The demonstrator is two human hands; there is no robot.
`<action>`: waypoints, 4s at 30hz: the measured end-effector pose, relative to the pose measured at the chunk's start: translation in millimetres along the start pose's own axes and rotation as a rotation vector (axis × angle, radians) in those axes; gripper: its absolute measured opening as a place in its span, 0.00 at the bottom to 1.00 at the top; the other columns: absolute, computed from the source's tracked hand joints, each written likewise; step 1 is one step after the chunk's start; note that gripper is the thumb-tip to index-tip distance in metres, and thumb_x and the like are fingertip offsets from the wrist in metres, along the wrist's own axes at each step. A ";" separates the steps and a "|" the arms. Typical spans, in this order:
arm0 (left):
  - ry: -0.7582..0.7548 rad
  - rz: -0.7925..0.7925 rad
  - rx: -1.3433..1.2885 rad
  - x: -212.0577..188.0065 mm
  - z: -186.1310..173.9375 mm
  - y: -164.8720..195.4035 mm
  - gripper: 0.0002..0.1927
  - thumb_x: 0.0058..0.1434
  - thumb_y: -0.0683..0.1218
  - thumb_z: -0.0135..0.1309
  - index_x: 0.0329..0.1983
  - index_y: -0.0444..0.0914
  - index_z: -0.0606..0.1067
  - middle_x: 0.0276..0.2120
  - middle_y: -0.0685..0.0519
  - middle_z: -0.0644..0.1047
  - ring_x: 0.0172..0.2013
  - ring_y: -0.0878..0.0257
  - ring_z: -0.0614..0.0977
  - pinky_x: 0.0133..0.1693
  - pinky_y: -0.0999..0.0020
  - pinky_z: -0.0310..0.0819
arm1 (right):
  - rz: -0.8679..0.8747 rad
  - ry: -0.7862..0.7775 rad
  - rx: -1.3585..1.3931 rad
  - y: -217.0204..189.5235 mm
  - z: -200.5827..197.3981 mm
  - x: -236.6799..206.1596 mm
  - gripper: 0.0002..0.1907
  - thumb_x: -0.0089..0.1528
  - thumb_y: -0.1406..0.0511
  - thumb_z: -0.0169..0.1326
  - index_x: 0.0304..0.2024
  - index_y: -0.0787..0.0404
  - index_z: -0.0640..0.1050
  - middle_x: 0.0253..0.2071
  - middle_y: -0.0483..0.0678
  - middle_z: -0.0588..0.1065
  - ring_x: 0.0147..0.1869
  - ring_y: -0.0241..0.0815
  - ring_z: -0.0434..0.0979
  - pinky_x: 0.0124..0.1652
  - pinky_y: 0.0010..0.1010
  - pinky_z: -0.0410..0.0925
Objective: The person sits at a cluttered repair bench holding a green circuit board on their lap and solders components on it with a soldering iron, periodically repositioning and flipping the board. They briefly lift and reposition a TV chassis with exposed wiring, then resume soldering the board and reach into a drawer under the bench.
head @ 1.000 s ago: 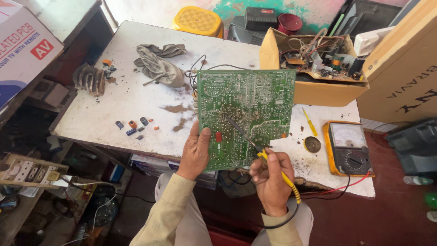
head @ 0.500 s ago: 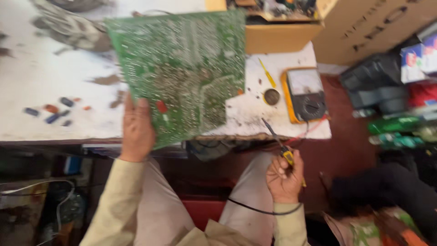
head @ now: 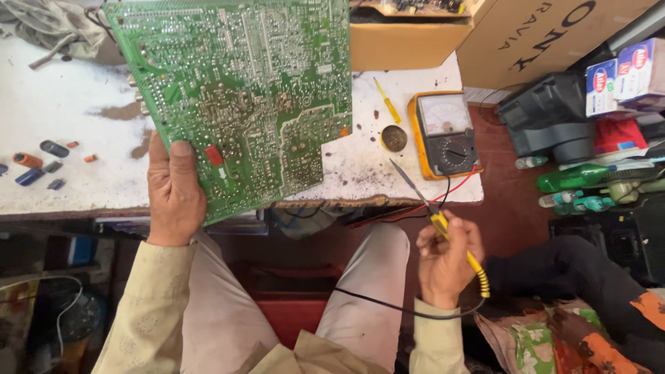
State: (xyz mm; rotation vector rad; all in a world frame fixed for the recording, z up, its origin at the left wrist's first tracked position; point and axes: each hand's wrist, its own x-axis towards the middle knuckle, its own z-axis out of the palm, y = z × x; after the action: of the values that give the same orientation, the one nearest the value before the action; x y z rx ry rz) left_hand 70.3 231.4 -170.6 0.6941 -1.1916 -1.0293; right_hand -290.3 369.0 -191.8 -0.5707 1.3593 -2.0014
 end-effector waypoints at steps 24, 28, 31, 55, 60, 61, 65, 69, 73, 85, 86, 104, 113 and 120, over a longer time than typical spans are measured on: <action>0.065 -0.086 0.137 18.2 -17.1 12.7 0.24 0.76 0.54 0.43 0.67 0.34 0.68 0.55 0.52 0.78 0.55 0.66 0.75 0.57 0.70 0.69 | 0.178 -0.465 0.341 36.0 150.6 -33.8 0.08 0.72 0.63 0.51 0.48 0.61 0.74 0.29 0.55 0.77 0.26 0.43 0.74 0.24 0.26 0.66; 0.050 -0.071 0.098 18.3 -17.7 16.9 0.23 0.76 0.54 0.43 0.66 0.35 0.68 0.55 0.53 0.78 0.55 0.66 0.75 0.57 0.70 0.69 | 0.244 -0.471 0.339 49.9 176.2 -44.3 0.09 0.71 0.63 0.50 0.47 0.62 0.75 0.26 0.55 0.76 0.24 0.43 0.74 0.22 0.24 0.63; 0.041 -0.064 0.073 18.0 -19.4 16.3 0.23 0.76 0.54 0.43 0.66 0.35 0.69 0.55 0.53 0.78 0.54 0.66 0.75 0.57 0.69 0.69 | 0.235 -0.475 0.326 46.8 184.9 -47.9 0.10 0.72 0.62 0.49 0.46 0.64 0.74 0.27 0.56 0.76 0.25 0.43 0.73 0.23 0.25 0.63; 0.036 -0.094 0.021 19.4 -20.3 16.2 0.24 0.75 0.54 0.43 0.67 0.36 0.67 0.56 0.54 0.77 0.54 0.68 0.74 0.57 0.70 0.69 | 0.363 -0.413 0.370 49.4 198.9 -64.6 0.12 0.68 0.59 0.50 0.46 0.62 0.74 0.24 0.50 0.73 0.26 0.39 0.70 0.23 0.24 0.61; 0.039 -0.113 0.035 16.5 -19.8 15.3 0.23 0.76 0.53 0.43 0.66 0.35 0.69 0.54 0.53 0.78 0.53 0.67 0.75 0.56 0.70 0.70 | -0.098 -0.515 0.032 32.4 189.3 -71.3 0.11 0.70 0.62 0.49 0.46 0.65 0.74 0.27 0.54 0.77 0.25 0.38 0.72 0.25 0.25 0.65; 0.039 -0.110 0.050 15.7 -19.8 15.4 0.23 0.76 0.53 0.43 0.66 0.35 0.69 0.54 0.53 0.78 0.53 0.67 0.75 0.56 0.70 0.69 | -0.182 -0.538 -0.040 31.4 184.6 -71.2 0.11 0.70 0.63 0.49 0.47 0.66 0.74 0.28 0.54 0.77 0.25 0.38 0.73 0.26 0.26 0.66; 0.036 -0.092 0.053 14.3 -20.2 14.2 0.22 0.77 0.53 0.42 0.65 0.35 0.69 0.55 0.53 0.77 0.54 0.67 0.75 0.57 0.70 0.69 | 0.079 -0.373 0.182 37.5 141.2 -54.7 0.11 0.69 0.62 0.49 0.42 0.65 0.74 0.25 0.50 0.75 0.23 0.38 0.71 0.22 0.23 0.62; 0.036 -0.082 0.055 14.4 -22.9 10.8 0.22 0.77 0.53 0.42 0.66 0.34 0.68 0.55 0.52 0.77 0.54 0.67 0.75 0.57 0.70 0.69 | 0.348 -0.389 0.698 50.7 50.7 -22.1 0.12 0.74 0.61 0.52 0.45 0.65 0.75 0.27 0.46 0.72 0.28 0.34 0.68 0.25 0.21 0.60; 0.032 -0.081 0.035 10.5 -22.6 7.6 0.22 0.77 0.53 0.42 0.66 0.34 0.68 0.55 0.52 0.77 0.54 0.67 0.75 0.57 0.70 0.69 | 0.447 -0.044 0.595 78.7 -9.4 -6.7 0.11 0.76 0.59 0.53 0.45 0.59 0.75 0.32 0.41 0.73 0.31 0.29 0.66 0.28 0.16 0.59; 0.032 -0.075 -0.024 8.5 -6.6 4.0 0.24 0.77 0.54 0.42 0.68 0.34 0.66 0.56 0.52 0.77 0.54 0.66 0.76 0.57 0.69 0.70 | 0.343 -0.431 0.396 53.0 135.4 -54.3 0.10 0.70 0.61 0.52 0.47 0.61 0.75 0.27 0.52 0.76 0.27 0.42 0.74 0.23 0.24 0.62; 0.035 -0.077 -0.031 8.9 -6.3 3.6 0.24 0.77 0.54 0.42 0.68 0.34 0.65 0.56 0.52 0.77 0.54 0.66 0.75 0.57 0.69 0.70 | 0.341 -0.456 0.411 51.8 146.2 -54.7 0.10 0.70 0.61 0.51 0.47 0.62 0.74 0.27 0.53 0.76 0.27 0.42 0.74 0.24 0.25 0.63; 0.026 -0.062 -0.006 17.0 -7.7 0.9 0.24 0.77 0.54 0.41 0.68 0.34 0.66 0.57 0.52 0.76 0.54 0.67 0.75 0.57 0.70 0.70 | 0.408 -0.419 0.437 58.6 177.6 -54.1 0.13 0.70 0.60 0.51 0.48 0.63 0.73 0.27 0.53 0.75 0.29 0.42 0.72 0.27 0.25 0.63; 0.026 -0.084 -0.031 17.1 -10.8 -1.8 0.22 0.77 0.54 0.41 0.66 0.35 0.67 0.55 0.52 0.77 0.53 0.68 0.76 0.55 0.70 0.72 | 0.399 -0.389 0.427 55.1 183.7 -58.7 0.14 0.68 0.58 0.53 0.47 0.62 0.73 0.26 0.52 0.74 0.28 0.41 0.71 0.26 0.25 0.62; 0.029 -0.096 -0.019 16.8 -12.1 -0.3 0.22 0.77 0.54 0.42 0.66 0.34 0.67 0.55 0.52 0.77 0.52 0.68 0.76 0.55 0.70 0.71 | 0.516 -0.331 0.460 62.7 185.7 -59.0 0.16 0.67 0.57 0.55 0.47 0.63 0.74 0.24 0.49 0.72 0.27 0.38 0.70 0.26 0.23 0.62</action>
State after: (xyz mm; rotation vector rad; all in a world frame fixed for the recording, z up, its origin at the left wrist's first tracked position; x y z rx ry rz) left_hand 82.5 215.0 -167.2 0.7556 -1.1307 -1.1056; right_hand -109.0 274.7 -181.4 -0.2797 0.7161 -1.6234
